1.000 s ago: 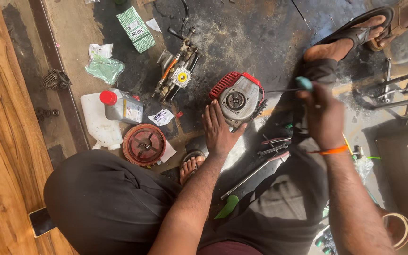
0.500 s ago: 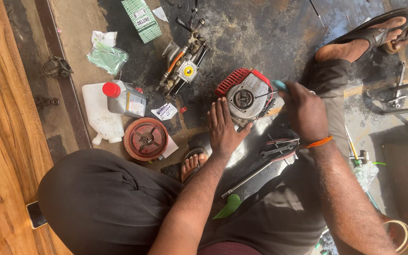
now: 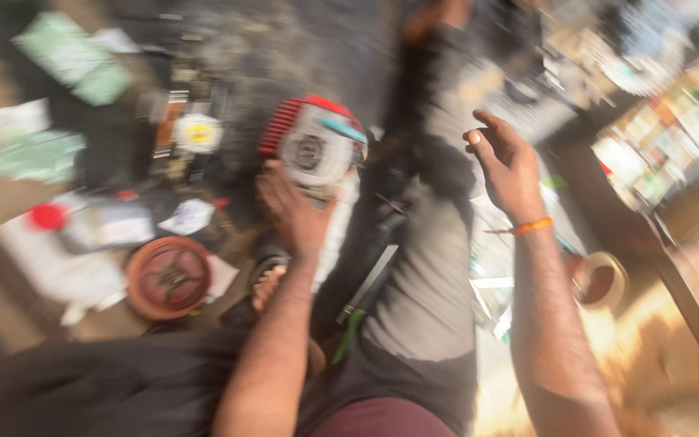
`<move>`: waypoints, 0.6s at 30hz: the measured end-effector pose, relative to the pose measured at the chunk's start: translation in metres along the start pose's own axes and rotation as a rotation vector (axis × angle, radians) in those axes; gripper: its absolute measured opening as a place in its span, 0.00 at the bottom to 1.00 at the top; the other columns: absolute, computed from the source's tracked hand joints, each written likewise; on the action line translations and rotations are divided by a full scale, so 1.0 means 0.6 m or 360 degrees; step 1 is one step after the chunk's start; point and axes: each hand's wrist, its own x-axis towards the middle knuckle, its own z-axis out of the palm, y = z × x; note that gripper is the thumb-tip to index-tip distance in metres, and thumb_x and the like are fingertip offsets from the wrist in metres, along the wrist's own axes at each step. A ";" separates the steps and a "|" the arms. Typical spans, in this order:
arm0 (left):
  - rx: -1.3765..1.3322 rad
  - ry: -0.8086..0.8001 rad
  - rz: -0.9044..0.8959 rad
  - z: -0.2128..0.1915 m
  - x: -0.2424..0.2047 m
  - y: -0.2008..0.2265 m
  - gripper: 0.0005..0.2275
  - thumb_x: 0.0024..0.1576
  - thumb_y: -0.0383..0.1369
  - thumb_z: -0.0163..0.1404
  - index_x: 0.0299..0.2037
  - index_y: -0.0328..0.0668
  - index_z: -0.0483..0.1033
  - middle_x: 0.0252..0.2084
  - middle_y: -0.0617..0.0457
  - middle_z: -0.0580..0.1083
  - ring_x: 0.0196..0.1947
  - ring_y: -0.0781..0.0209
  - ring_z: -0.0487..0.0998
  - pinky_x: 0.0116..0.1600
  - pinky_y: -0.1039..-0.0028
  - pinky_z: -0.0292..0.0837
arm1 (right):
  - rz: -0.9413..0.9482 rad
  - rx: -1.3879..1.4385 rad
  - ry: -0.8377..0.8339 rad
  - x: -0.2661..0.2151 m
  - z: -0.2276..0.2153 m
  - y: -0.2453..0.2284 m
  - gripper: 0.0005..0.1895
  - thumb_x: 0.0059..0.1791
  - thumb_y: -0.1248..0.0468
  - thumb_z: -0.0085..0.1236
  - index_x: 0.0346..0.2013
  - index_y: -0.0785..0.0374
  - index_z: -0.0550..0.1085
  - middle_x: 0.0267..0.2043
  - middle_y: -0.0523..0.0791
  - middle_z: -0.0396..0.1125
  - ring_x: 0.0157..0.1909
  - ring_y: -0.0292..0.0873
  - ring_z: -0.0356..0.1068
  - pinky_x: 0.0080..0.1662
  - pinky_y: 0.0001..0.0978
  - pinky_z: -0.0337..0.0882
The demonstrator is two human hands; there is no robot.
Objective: The person sits on the floor and uses pliers and a T-handle wrench to disassemble a small engine. They remove the engine cover and a circular metal component, placing them on the floor.
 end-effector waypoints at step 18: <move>0.0090 -0.0159 0.0048 0.007 0.005 -0.006 0.56 0.54 0.60 0.61 0.75 0.21 0.40 0.74 0.27 0.50 0.77 0.34 0.48 0.78 0.50 0.49 | 0.0851 -0.0633 0.0262 -0.273 0.030 0.311 0.14 0.50 0.53 0.60 0.42 0.57 0.81 0.42 0.49 0.77 0.43 0.52 0.76 0.46 0.44 0.74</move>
